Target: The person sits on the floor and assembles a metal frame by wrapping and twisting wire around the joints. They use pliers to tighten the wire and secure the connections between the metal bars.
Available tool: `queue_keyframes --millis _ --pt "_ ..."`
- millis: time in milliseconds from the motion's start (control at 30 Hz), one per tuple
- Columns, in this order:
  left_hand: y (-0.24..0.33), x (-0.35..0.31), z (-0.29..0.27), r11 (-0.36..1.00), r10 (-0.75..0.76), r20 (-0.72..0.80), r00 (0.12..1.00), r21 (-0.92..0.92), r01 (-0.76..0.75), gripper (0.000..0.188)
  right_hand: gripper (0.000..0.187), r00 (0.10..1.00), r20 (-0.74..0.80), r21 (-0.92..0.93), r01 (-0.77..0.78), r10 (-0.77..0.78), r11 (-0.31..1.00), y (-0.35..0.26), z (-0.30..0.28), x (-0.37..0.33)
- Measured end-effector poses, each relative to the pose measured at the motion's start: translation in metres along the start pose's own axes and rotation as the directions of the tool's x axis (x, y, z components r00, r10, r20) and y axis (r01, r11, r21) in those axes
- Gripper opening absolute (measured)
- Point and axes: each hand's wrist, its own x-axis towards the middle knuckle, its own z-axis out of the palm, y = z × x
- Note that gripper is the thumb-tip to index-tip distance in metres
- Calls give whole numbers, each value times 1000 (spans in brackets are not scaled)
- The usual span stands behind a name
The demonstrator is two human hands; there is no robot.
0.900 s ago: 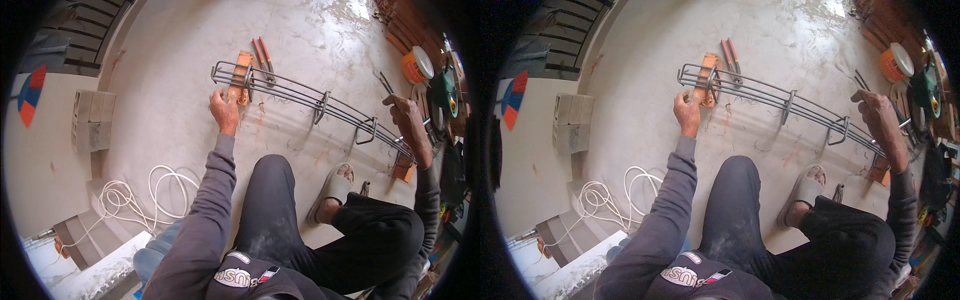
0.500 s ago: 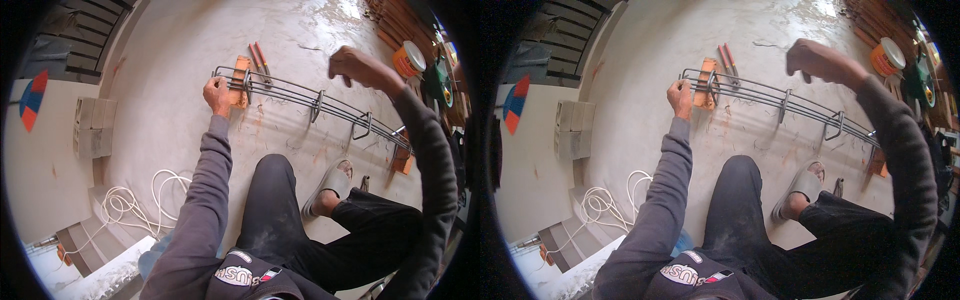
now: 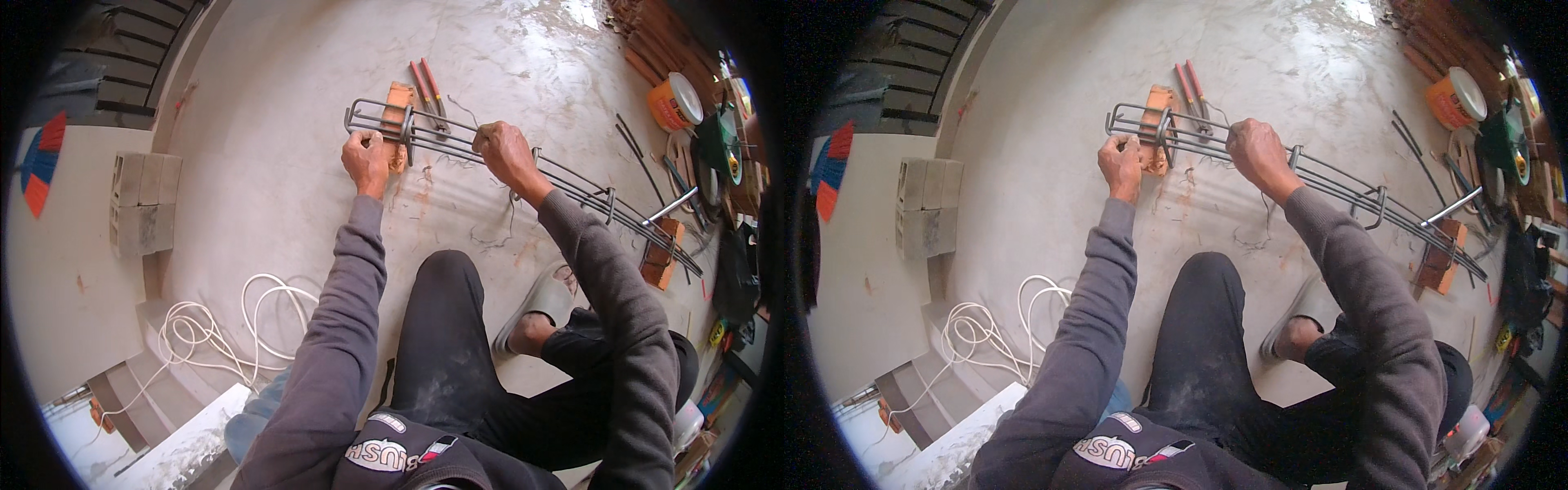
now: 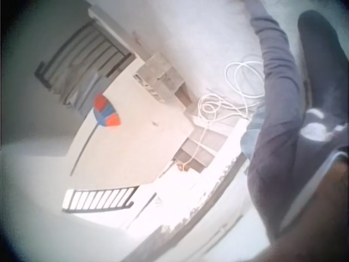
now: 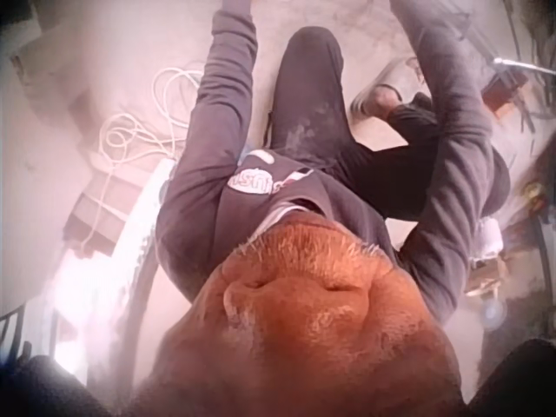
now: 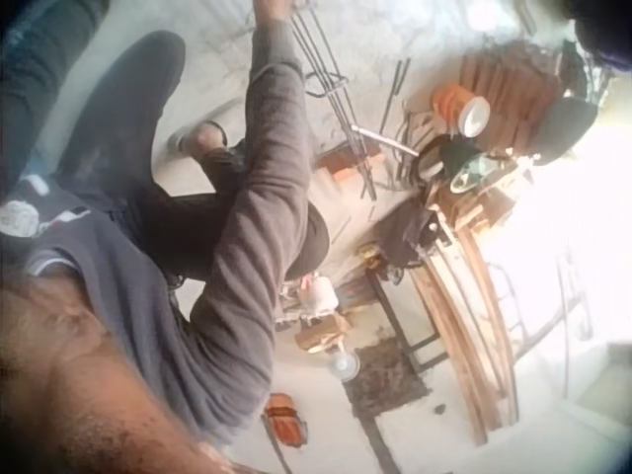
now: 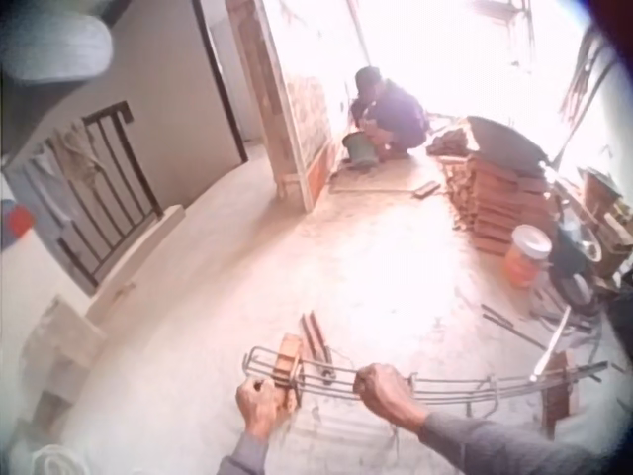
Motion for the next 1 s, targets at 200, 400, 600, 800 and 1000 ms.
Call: queue_keyframes --millis 200,400,600,800,1000 --pt "15 18 -8 807 -411 -7 911 -468 360 16 15 998 -30 -90 -63 61 994 8 13 0" --pt "13 36 -16 663 -549 211 809 -479 575 14 10 975 -23 -384 197 -223 902 3 27 -20" --pt "-1 32 -18 648 -492 236 838 -543 534 15 12 990 22 -421 133 -136 897 2 33 -25" --pt "8 35 -20 653 -397 248 884 -601 461 20 6 967 -106 -333 185 -231 925 13 36 -15" --pt "22 27 -22 618 -341 299 891 -643 452 22 5 976 -54 -340 180 -210 923 16 34 -11"
